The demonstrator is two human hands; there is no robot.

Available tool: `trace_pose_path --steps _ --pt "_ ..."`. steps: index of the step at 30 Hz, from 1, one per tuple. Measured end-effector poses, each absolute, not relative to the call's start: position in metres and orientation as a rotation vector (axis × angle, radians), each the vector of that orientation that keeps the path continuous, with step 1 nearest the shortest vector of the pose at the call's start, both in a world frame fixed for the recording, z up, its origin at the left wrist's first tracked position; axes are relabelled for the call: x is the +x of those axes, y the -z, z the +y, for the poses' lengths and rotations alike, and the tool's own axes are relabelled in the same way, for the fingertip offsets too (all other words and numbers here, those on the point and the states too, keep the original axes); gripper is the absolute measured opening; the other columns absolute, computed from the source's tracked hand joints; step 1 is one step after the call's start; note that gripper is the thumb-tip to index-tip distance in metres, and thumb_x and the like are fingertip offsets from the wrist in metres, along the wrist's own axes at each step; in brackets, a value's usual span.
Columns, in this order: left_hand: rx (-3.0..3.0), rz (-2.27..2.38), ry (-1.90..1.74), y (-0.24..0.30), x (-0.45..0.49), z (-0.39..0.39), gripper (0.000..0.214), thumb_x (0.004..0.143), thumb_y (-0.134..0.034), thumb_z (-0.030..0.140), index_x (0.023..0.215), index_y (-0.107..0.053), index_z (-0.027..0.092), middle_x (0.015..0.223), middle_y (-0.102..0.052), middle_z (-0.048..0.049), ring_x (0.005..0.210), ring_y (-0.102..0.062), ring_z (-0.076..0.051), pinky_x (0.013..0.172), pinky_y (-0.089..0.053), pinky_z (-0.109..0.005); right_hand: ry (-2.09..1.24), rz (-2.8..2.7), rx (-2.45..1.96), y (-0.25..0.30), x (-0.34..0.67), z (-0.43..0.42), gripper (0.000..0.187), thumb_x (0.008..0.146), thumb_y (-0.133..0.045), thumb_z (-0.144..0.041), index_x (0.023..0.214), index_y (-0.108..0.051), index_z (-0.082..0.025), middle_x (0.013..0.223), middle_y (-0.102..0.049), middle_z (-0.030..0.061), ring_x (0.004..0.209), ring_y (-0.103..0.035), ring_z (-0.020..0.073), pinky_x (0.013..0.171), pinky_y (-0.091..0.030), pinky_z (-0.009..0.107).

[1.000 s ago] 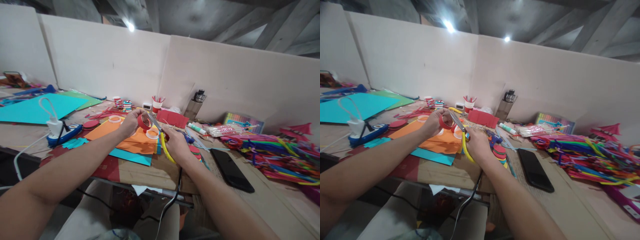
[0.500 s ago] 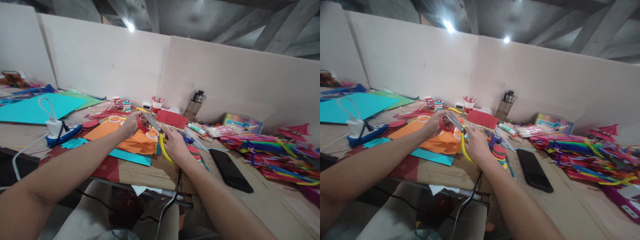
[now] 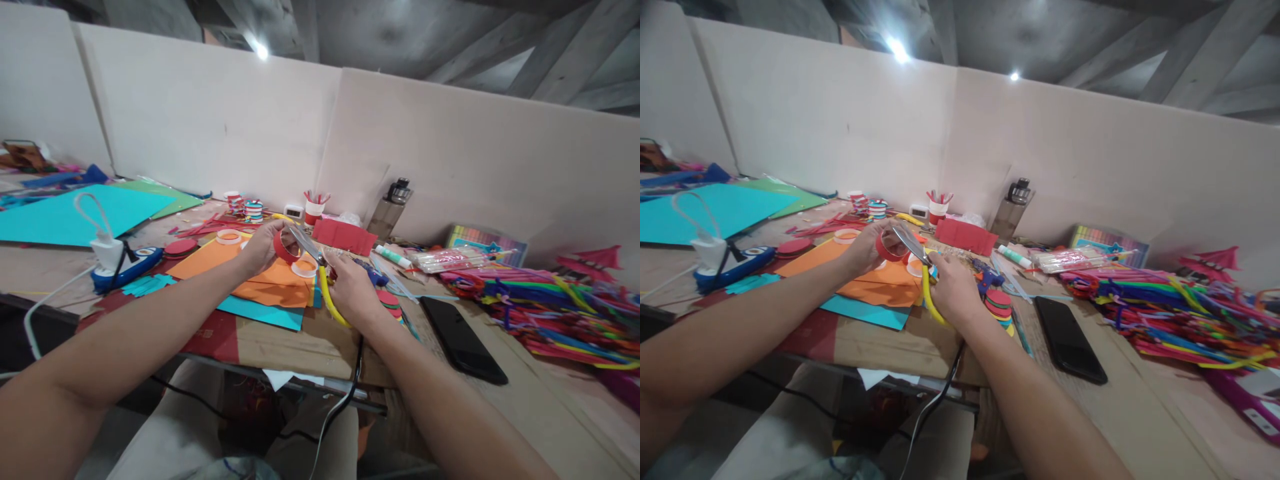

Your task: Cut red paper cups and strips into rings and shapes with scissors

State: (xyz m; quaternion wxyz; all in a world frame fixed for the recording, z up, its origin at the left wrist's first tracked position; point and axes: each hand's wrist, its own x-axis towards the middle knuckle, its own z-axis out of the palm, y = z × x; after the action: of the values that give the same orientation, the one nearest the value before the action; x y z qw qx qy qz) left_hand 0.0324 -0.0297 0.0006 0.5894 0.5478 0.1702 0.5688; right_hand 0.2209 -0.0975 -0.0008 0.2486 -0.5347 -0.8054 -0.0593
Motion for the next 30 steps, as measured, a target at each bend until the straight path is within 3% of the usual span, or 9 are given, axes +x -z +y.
trace_pose_path --steps 6,16,22,30 --pt "1.261 0.339 -1.337 0.0023 0.033 -0.0264 0.034 0.066 -0.08 0.024 0.064 -0.047 0.015 0.061 -0.046 0.0047 0.054 -0.046 -0.005 0.054 -0.042 -0.019 0.164 -2.193 -1.454 0.0003 0.2216 -0.0971 0.04 0.081 -0.053 -0.014 0.119 -0.066 -0.016 0.094 -0.069 0.0106 0.078 -0.059 0.0209 0.069 -0.044 0.029" --pt "1.293 0.437 -1.347 -0.0008 0.0304 -0.0308 0.029 0.07 -0.079 0.032 0.074 -0.056 0.014 0.063 -0.057 0.0009 0.053 -0.052 -0.008 0.053 -0.042 -0.022 0.176 -2.181 -1.461 0.0006 0.2222 -0.0963 0.039 0.079 -0.049 -0.011 0.114 -0.067 -0.018 0.088 -0.069 0.0085 0.075 -0.059 0.02 0.067 -0.043 0.028" --pt "1.23 0.433 -1.355 -0.0037 0.0321 -0.0305 0.028 0.071 -0.077 0.026 0.067 -0.052 0.014 0.062 -0.056 0.0009 0.054 -0.052 -0.008 0.054 -0.043 -0.021 0.148 -2.195 -1.478 0.001 0.2216 -0.0968 0.034 0.084 -0.053 -0.019 0.116 -0.065 -0.017 0.09 -0.066 0.0098 0.075 -0.057 0.0204 0.067 -0.042 0.03" --pt "1.277 0.457 -1.273 -0.0026 0.0344 -0.0341 0.034 0.058 -0.086 0.03 0.07 -0.06 0.011 0.06 -0.056 0.0014 0.054 -0.051 -0.007 0.054 -0.042 -0.02 0.122 -2.189 -1.422 0.004 0.2205 -0.0976 0.033 0.09 -0.05 -0.027 0.12 -0.061 -0.015 0.101 -0.062 0.0139 0.085 -0.058 0.023 0.073 -0.046 0.032"
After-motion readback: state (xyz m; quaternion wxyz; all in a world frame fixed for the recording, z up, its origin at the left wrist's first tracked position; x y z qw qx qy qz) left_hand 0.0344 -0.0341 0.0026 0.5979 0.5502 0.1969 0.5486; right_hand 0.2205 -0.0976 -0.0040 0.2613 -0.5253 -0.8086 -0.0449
